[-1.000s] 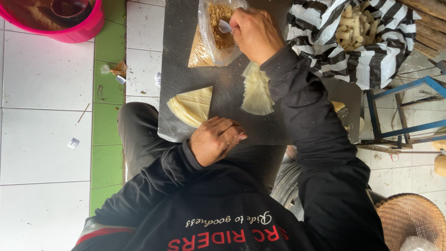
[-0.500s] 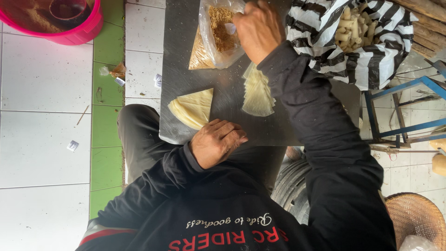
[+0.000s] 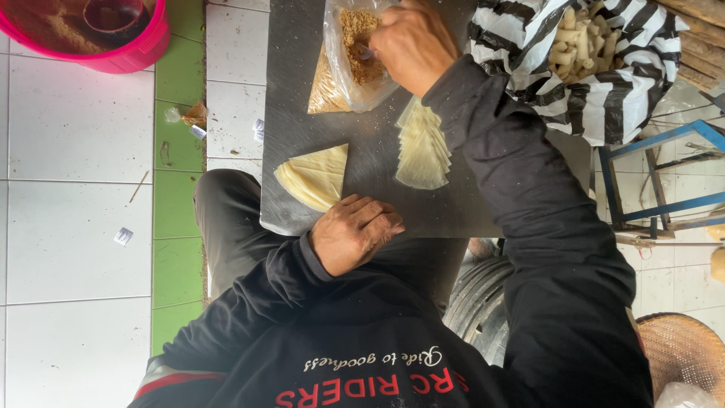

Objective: The person folds triangular spring roll wrappers, adds a small amount of granular filling, and seals each one by hand. Completed rolls are stacked on the metal table.

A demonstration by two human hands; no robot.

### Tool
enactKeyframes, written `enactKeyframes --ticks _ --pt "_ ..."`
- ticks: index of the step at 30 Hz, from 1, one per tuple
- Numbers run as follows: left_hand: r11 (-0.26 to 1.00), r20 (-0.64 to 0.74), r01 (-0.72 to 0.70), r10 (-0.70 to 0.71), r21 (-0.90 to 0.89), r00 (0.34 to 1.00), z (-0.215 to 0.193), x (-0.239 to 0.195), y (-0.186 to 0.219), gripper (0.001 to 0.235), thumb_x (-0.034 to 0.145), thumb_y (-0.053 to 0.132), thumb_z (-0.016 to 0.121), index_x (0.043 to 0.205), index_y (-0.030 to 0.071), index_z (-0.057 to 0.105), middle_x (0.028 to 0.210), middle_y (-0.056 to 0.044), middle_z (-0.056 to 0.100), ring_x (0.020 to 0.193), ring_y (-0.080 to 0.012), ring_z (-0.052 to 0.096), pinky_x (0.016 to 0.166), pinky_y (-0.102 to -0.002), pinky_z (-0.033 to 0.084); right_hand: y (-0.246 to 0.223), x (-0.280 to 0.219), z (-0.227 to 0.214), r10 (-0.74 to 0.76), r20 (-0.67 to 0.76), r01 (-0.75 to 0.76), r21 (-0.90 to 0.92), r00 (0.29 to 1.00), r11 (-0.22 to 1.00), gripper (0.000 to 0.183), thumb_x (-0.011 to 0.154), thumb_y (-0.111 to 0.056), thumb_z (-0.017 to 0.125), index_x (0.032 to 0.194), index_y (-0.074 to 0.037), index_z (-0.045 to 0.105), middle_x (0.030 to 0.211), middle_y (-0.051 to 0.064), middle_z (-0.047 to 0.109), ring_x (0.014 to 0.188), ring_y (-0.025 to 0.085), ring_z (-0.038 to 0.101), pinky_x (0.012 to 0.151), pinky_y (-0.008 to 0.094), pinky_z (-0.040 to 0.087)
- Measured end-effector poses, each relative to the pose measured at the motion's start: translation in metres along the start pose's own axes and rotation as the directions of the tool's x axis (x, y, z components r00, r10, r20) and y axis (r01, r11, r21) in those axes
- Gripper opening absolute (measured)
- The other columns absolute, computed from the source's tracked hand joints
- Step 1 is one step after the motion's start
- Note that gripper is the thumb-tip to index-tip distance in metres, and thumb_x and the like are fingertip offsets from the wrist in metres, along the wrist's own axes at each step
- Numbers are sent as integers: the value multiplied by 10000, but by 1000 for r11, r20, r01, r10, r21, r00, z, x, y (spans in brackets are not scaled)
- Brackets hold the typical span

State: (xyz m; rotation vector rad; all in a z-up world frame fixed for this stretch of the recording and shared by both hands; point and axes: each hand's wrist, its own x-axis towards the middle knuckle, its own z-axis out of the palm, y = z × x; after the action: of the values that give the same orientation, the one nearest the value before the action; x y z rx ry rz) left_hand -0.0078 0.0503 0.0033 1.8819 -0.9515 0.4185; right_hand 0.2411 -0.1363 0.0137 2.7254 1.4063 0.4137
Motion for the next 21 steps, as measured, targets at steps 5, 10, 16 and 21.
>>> enactKeyframes --ticks 5,10,16,21 --pt "1000 3 -6 6 15 1000 1 -1 0 177 926 127 758 1035 45 644 1033 -66 690 925 -232 690 772 -374 530 -2 1 1 81 -13 -81 36 997 996 69 904 -14 769 845 -44 787 881 114 701 844 231 665 845 413 548" --pt "1000 1 5 -5 17 1000 2 -1 -1 174 936 139 759 1037 52 648 1027 -64 690 907 -233 687 762 -376 525 -11 1 -10 68 -127 -48 153 990 987 50 921 -95 819 897 -57 796 880 102 712 851 259 667 803 423 536" --pt "1000 -8 -4 4 26 1000 4 -1 -1 176 948 158 759 1036 53 649 1026 -65 690 893 -231 688 754 -367 520 -15 4 -9 79 -143 -33 300 987 953 39 919 -71 811 906 -45 785 871 103 701 846 264 669 809 418 538" --pt "1000 -3 13 -12 28 1000 2 -2 0 166 942 144 755 1033 53 651 1032 -71 693 881 -235 682 759 -375 526 -13 -6 -10 181 -143 -117 374 973 920 56 918 -68 824 951 -32 797 854 121 694 770 264 671 753 411 544"
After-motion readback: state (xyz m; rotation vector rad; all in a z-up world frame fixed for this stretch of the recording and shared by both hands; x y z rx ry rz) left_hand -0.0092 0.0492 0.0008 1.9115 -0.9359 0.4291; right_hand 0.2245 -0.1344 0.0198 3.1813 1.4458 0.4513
